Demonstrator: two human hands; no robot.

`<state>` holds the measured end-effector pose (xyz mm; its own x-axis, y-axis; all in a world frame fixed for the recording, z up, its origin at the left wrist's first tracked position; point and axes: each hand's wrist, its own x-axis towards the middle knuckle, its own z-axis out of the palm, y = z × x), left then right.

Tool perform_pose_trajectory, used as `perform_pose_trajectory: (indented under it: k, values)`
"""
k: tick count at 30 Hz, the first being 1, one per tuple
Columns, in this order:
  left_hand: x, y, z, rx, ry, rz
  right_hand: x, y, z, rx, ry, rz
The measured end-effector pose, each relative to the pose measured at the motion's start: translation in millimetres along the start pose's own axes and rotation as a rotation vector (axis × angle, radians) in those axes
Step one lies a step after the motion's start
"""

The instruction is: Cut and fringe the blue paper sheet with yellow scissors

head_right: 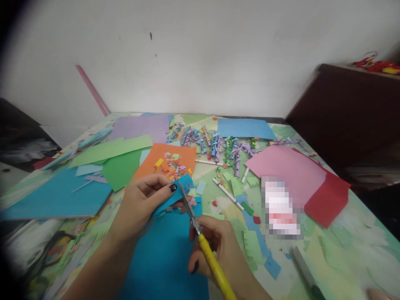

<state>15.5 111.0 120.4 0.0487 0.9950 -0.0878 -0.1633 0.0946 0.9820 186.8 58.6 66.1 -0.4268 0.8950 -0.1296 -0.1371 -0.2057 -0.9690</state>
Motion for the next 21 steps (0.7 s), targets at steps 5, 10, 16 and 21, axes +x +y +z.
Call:
perform_pose_trajectory:
  k: [5, 10, 16, 21]
  values:
    - [-0.1, 0.2, 0.2, 0.007, -0.001, -0.005, 0.9, 2.7, -3.4, -0.009, -0.044, -0.019]
    - [-0.1, -1.5, 0.4, 0.007, -0.006, -0.007, 0.4, 2.9, -3.9, -0.007, -0.035, -0.014]
    - [-0.2, 0.3, 1.1, 0.008, -0.004, -0.002, 0.5, -1.7, -0.2, 0.004, -0.018, -0.017]
    - [-0.5, -0.9, 0.0, -0.001, -0.011, 0.002, 1.3, -3.1, 2.3, -0.001, 0.008, 0.002]
